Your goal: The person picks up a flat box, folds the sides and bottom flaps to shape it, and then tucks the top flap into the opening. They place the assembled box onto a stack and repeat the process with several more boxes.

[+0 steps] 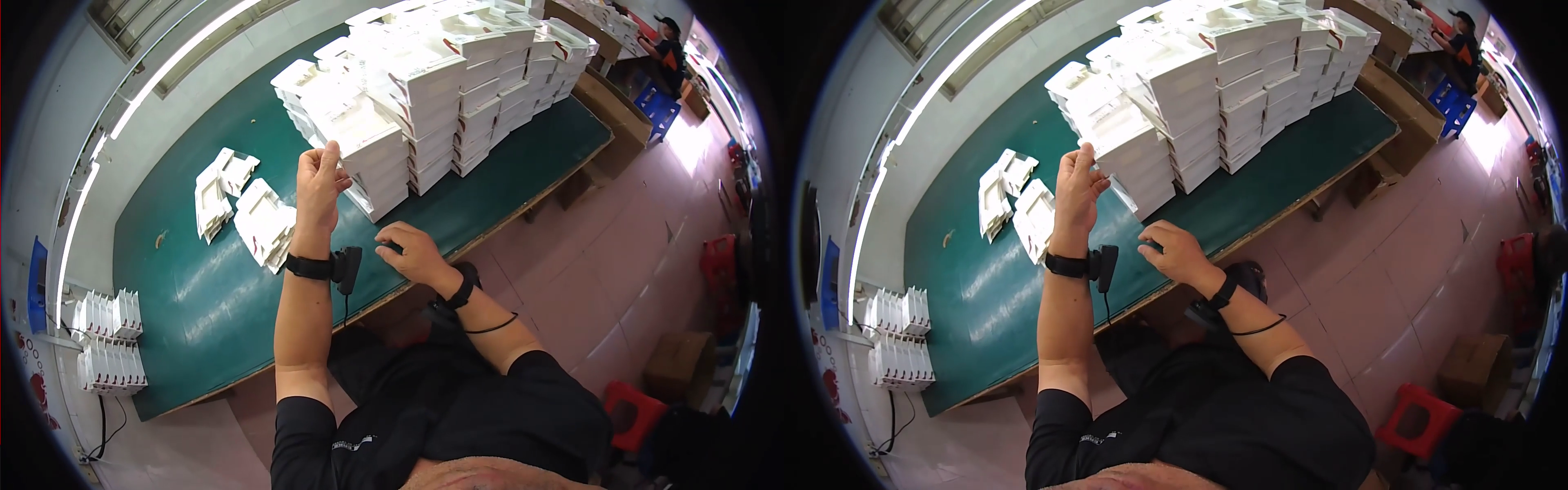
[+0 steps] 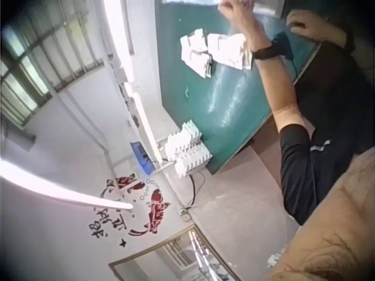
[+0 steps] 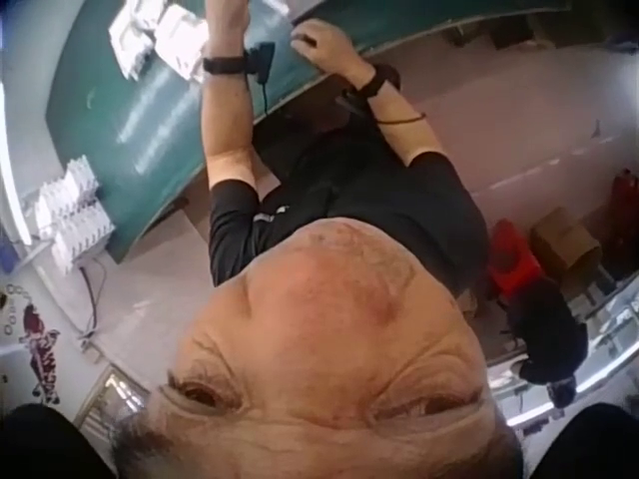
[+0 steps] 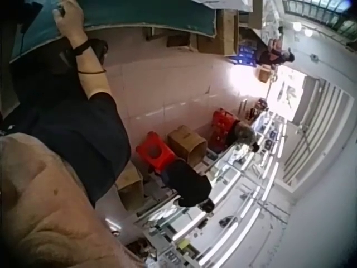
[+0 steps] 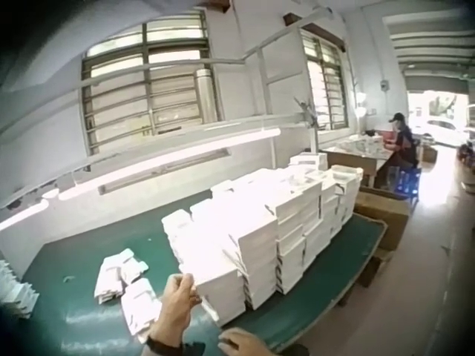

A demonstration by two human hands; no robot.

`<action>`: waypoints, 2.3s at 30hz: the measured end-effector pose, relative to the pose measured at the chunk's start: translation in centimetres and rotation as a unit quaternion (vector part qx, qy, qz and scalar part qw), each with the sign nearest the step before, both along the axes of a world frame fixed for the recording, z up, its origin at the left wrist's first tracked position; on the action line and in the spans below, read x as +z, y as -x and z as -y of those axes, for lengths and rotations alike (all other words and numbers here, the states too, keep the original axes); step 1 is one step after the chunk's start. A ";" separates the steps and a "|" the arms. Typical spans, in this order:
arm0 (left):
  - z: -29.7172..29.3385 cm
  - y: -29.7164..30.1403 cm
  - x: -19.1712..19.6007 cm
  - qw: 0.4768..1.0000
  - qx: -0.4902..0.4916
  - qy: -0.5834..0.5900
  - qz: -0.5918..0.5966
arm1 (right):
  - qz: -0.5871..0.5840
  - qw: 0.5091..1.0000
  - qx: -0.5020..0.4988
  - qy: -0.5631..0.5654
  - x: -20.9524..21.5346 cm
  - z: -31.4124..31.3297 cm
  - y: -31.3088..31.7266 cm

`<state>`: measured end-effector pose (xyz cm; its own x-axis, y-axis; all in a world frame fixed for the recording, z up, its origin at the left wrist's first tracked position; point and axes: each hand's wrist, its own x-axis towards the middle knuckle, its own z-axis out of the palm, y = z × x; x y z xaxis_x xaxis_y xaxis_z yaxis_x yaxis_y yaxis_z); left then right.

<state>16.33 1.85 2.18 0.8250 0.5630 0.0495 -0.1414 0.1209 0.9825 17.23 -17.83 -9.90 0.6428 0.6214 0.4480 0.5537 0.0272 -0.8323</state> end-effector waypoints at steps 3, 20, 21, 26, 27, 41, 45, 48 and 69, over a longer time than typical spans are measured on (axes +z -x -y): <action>0.5 0.0 -0.2 0.999 0.016 -0.030 -0.028 | -0.004 1.000 0.009 0.005 -0.2 0.1 -0.1; -0.7 21.4 -9.3 0.959 0.170 -0.218 -0.064 | 0.008 1.000 0.009 0.001 0.2 -0.4 -0.4; -0.7 22.9 -9.6 0.930 0.207 -0.286 -0.105 | 0.006 1.000 0.022 0.004 0.3 -0.3 -0.4; -1.0 27.6 -12.9 0.891 0.307 -0.313 -0.118 | -0.009 1.000 0.009 0.022 0.0 -0.9 0.1; -0.8 27.9 -13.2 0.890 0.314 -0.308 -0.122 | -0.009 0.999 0.017 0.026 -0.1 -1.0 0.1; 0.2 27.1 -13.4 0.835 0.356 -0.402 -0.124 | 0.012 0.999 -0.018 0.043 -0.2 -1.0 0.5; 0.3 27.2 -13.4 0.831 0.360 -0.405 -0.129 | 0.018 0.999 -0.009 0.035 -0.8 -0.9 0.7; 0.1 26.9 -13.4 0.829 0.359 -0.407 -0.133 | 0.024 0.999 -0.004 0.030 -0.5 -1.0 0.5; -7.6 25.6 -11.5 0.972 0.192 -0.122 -0.061 | -0.069 0.981 0.129 0.130 4.3 -10.7 2.5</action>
